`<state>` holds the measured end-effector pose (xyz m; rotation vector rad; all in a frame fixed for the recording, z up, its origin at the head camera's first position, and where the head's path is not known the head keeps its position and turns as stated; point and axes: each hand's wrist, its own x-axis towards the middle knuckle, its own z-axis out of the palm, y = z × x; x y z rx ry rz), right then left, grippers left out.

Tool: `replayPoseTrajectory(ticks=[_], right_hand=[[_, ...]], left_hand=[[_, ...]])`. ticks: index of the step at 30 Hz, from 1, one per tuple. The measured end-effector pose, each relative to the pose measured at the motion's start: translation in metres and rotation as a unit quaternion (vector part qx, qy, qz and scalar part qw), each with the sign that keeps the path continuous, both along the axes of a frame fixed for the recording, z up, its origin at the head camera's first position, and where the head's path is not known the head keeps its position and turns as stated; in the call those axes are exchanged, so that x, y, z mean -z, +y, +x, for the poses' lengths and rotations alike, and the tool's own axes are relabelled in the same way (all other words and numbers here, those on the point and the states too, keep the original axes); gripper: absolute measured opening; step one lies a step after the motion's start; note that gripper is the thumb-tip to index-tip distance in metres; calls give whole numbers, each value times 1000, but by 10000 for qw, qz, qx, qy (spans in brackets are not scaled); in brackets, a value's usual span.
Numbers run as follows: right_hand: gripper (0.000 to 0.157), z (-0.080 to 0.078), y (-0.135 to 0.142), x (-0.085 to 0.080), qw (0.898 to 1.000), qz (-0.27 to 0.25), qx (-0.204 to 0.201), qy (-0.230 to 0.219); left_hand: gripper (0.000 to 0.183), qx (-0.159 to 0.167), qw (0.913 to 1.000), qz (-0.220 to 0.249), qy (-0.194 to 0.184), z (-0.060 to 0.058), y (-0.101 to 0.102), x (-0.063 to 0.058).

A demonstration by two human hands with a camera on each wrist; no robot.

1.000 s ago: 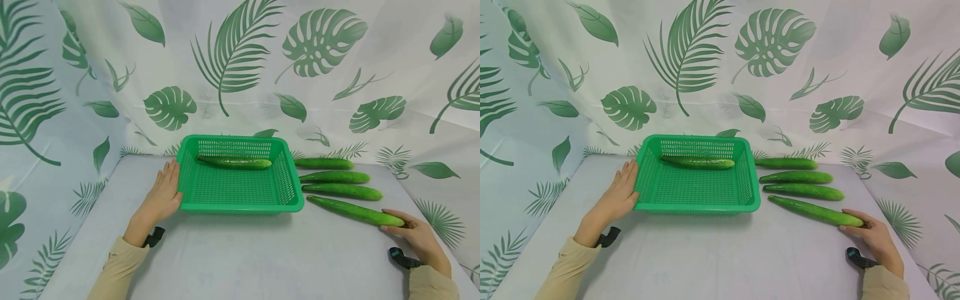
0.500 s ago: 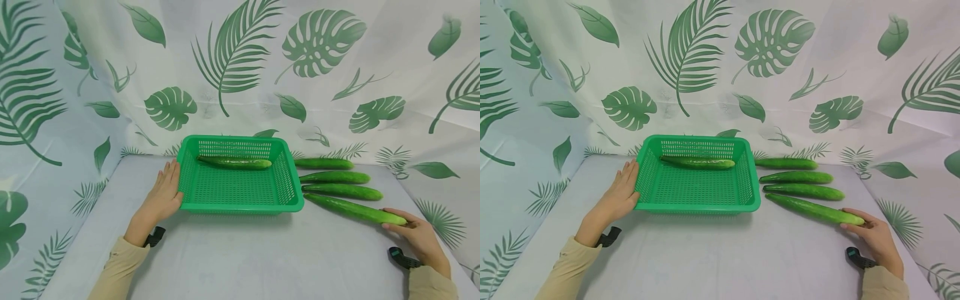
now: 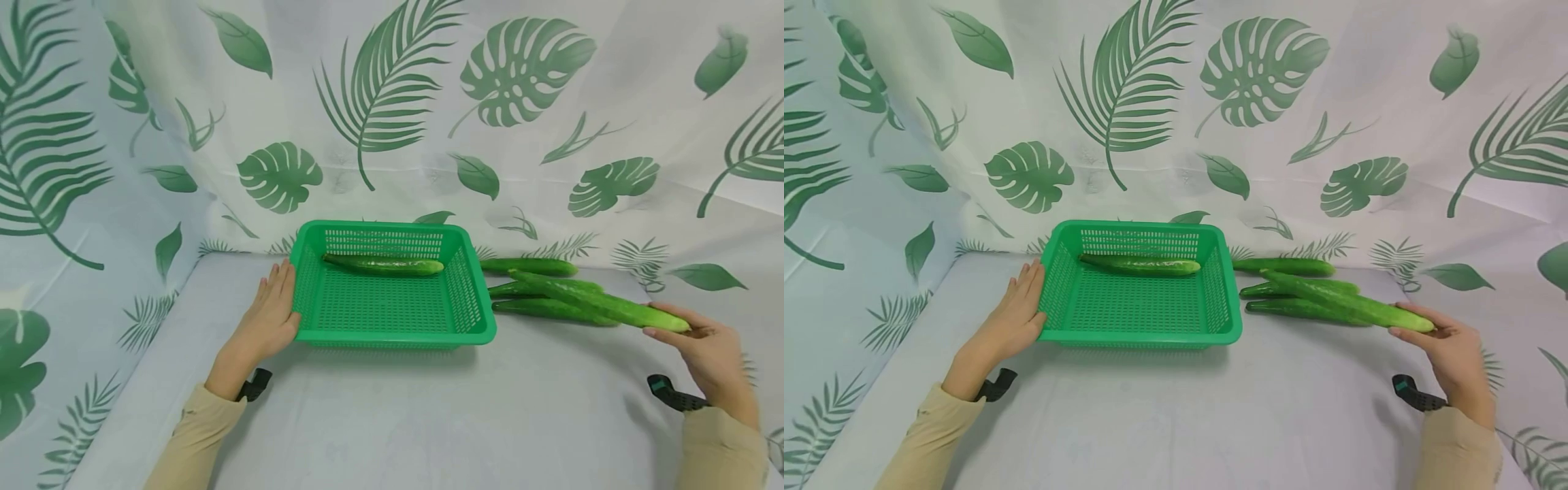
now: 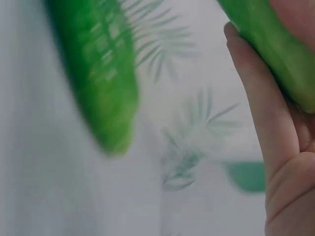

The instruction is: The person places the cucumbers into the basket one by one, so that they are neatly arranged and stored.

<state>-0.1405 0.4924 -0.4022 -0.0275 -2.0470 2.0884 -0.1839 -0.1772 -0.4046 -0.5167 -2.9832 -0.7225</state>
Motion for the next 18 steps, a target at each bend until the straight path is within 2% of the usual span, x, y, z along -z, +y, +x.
replayPoseTrajectory(ticks=[4, 9, 14, 18], right_hand=[[52, -12, -13, -32, 9993, 243, 268, -107], [54, -28, -33, -65, 9982, 443, 318, -250], [51, -49, -61, -87, 9997, 123, -104, 173], [50, -66, -88, -101, 9971, -86, -493, 573]], left_hand=[[73, -7, 10000, 14, 28, 1, 0, 0], [74, 16, 10000, 26, 51, 0, 1, 0], [74, 7, 10000, 33, -25, 0, 1, -1], [73, 16, 10000, 36, -41, 0, 1, -1]])
